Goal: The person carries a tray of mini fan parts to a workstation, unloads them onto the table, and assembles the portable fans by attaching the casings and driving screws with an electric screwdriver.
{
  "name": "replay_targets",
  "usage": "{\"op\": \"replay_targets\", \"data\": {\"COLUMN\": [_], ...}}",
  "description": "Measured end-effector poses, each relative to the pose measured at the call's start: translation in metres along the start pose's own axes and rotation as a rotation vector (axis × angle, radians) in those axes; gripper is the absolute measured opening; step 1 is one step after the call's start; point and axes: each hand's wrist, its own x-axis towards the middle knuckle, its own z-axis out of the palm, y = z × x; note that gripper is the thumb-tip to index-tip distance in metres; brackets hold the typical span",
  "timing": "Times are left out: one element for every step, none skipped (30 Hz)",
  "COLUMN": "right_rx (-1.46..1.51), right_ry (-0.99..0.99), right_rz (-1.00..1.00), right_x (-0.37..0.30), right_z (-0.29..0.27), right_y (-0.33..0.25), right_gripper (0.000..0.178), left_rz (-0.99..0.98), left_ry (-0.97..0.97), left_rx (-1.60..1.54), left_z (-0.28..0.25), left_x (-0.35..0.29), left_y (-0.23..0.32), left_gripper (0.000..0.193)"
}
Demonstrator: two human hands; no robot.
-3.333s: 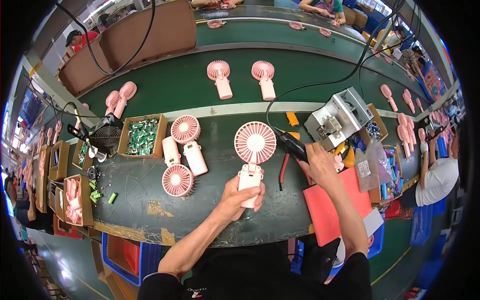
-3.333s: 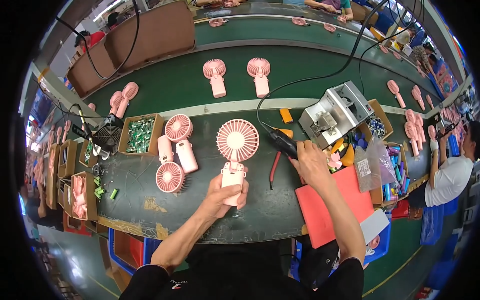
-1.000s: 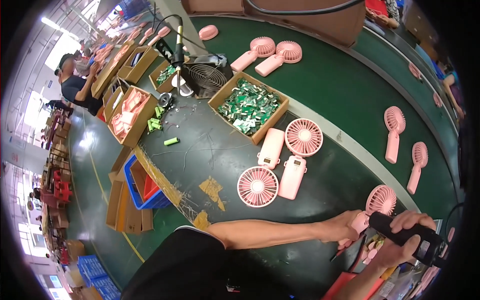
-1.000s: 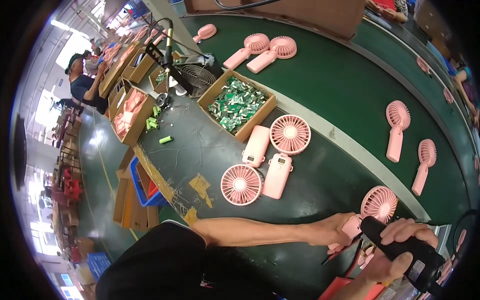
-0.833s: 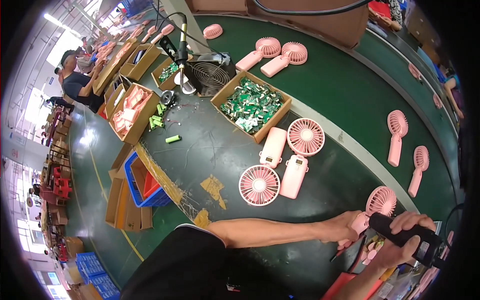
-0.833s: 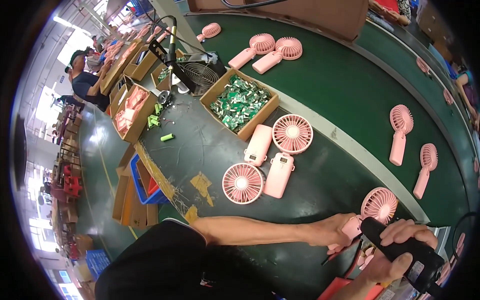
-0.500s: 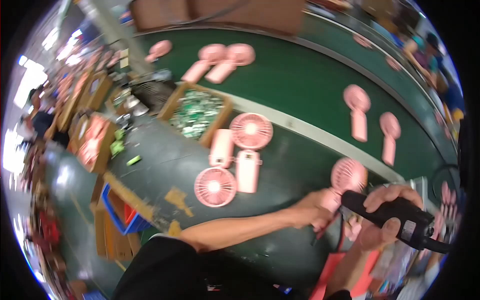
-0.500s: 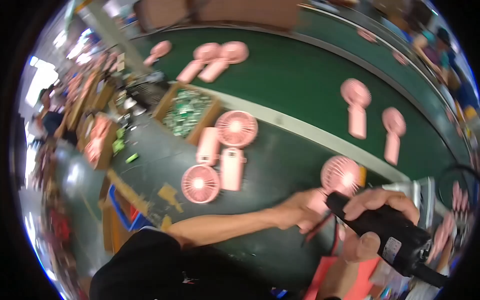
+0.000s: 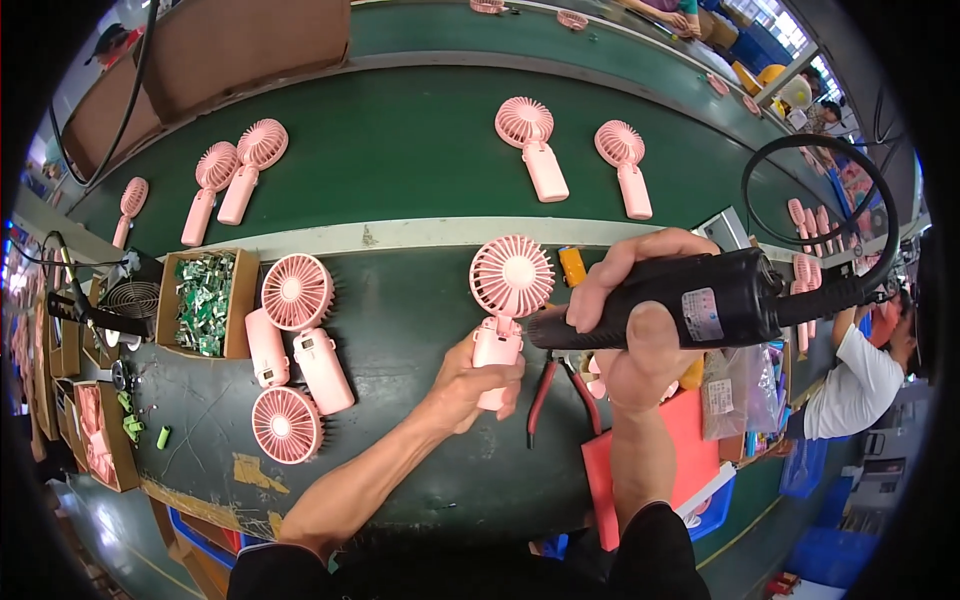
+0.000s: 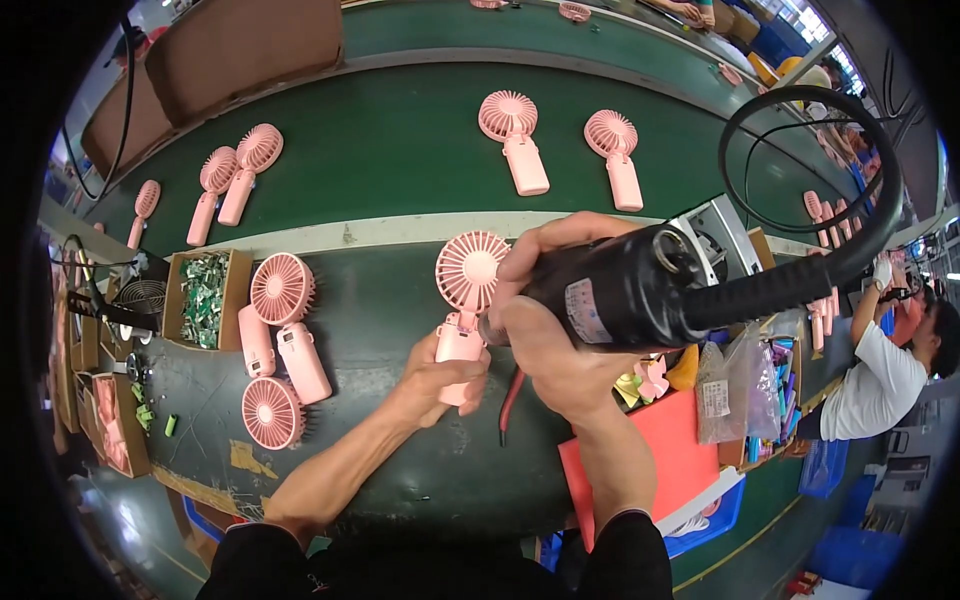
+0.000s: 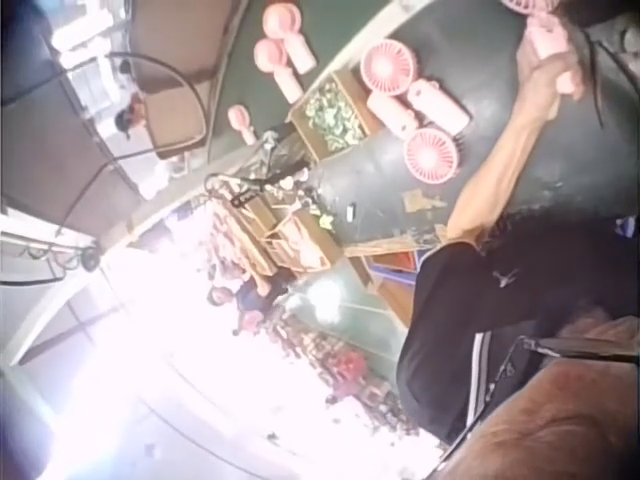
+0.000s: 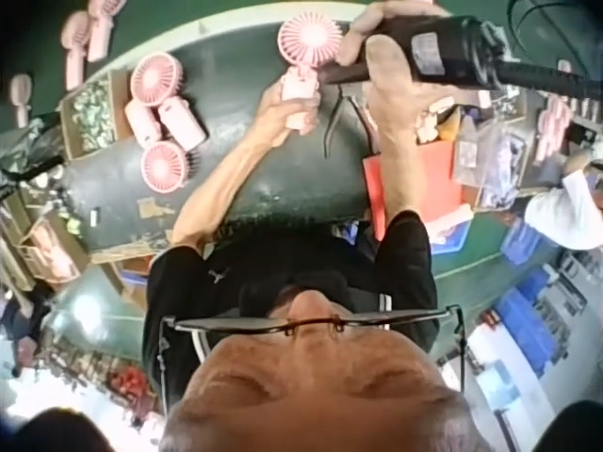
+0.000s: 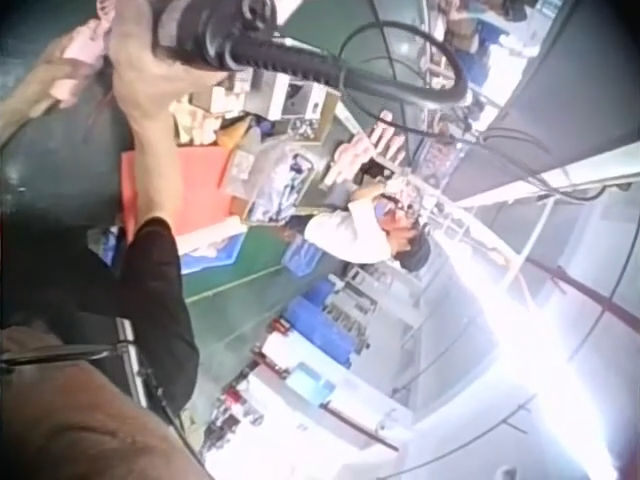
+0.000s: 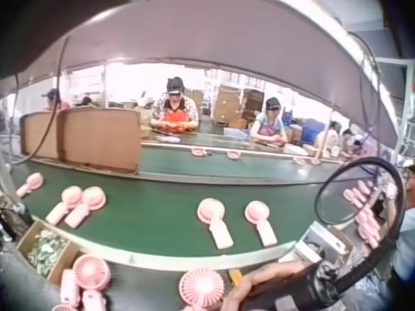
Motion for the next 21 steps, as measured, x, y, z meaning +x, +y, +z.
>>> {"op": "replay_targets", "data": {"right_rx": [-0.01,-0.009,-0.01,-0.013,-0.016,0.008,0.022,-0.061,-0.009,-0.148,-0.205,-0.178,-0.192,-0.065,-0.248,-0.29,-0.331,-0.328,-0.335,-0.355,-0.375], "right_ry": [0.011,0.01,0.022,0.036,0.039,0.013,-0.005,0.091,0.091,0.062,-0.002,0.143,0.12,0.128,0.058,0.066,0.069,0.056,0.07,0.059,0.047], "right_rz": [0.009,0.009,0.031,0.054,0.052,0.044,0.031,0.039,0.125,0.163,0.279,0.168,0.084,0.142,-0.009,-0.119,-0.227,0.0,-0.003,-0.036,-0.069], "right_x": [0.0,0.0,0.001,0.001,0.001,0.002,0.002,-0.001,-0.003,-0.001,-0.005,-0.011,-0.004,-0.003,0.001,0.005,0.007,0.002,0.001,0.002,0.002], "right_z": [0.003,0.006,0.009,0.011,0.01,0.008,0.005,0.009,0.008,0.003,0.0,0.012,0.016,0.023,0.017,0.014,0.013,0.008,0.006,0.004,0.003], "right_y": [0.002,0.004,0.005,0.005,0.006,0.007,0.007,0.004,0.004,0.002,0.009,0.02,0.02,0.022,0.014,0.011,0.009,0.003,0.001,-0.001,-0.001], "right_gripper": [0.046,0.046,0.045,0.044,0.044,0.042,0.039,0.036,0.033,0.035,0.041,0.044,0.046,0.045,0.043,0.042,0.041,0.041,0.041,0.041,0.04], "left_rz": [0.001,0.0,-0.001,-0.002,-0.005,-0.01,-0.022,-0.021,-0.022,0.009,0.018,0.031,0.027,0.036,0.047,0.029,0.022,0.017,0.007,0.015,0.024], "left_ry": [0.002,0.0,-0.004,-0.005,-0.009,-0.015,-0.035,-0.005,0.02,0.019,0.053,0.067,0.067,0.061,0.058,0.039,0.027,0.019,0.009,0.02,0.03], "left_rx": [-0.001,0.003,0.007,0.007,-0.002,-0.01,-0.004,-0.001,0.003,0.02,0.066,0.08,0.092,0.092,0.092,0.1,0.079,0.057,0.064,0.057,0.05], "left_z": [-0.002,-0.003,-0.004,-0.003,-0.002,0.0,0.002,0.004,0.005,0.004,-0.004,-0.01,-0.006,-0.003,-0.001,0.003,0.005,0.006,0.008,0.01,0.011], "left_x": [0.0,-0.001,-0.001,-0.001,0.0,0.001,0.002,0.002,0.002,0.004,0.002,-0.001,-0.004,-0.006,-0.006,-0.005,-0.005,-0.005,-0.004,-0.003,-0.003], "left_y": [0.001,0.003,0.004,0.004,0.004,0.004,0.003,0.002,0.001,-0.004,-0.008,-0.008,-0.002,0.0,0.001,-0.001,-0.002,-0.002,-0.004,-0.006,-0.008], "left_gripper": [0.037,0.036,0.035,0.035,0.035,0.035,0.035,0.035,0.036,0.037,0.037,0.034,0.029,0.029,0.029,0.029,0.029,0.03,0.03,0.031,0.031]}}
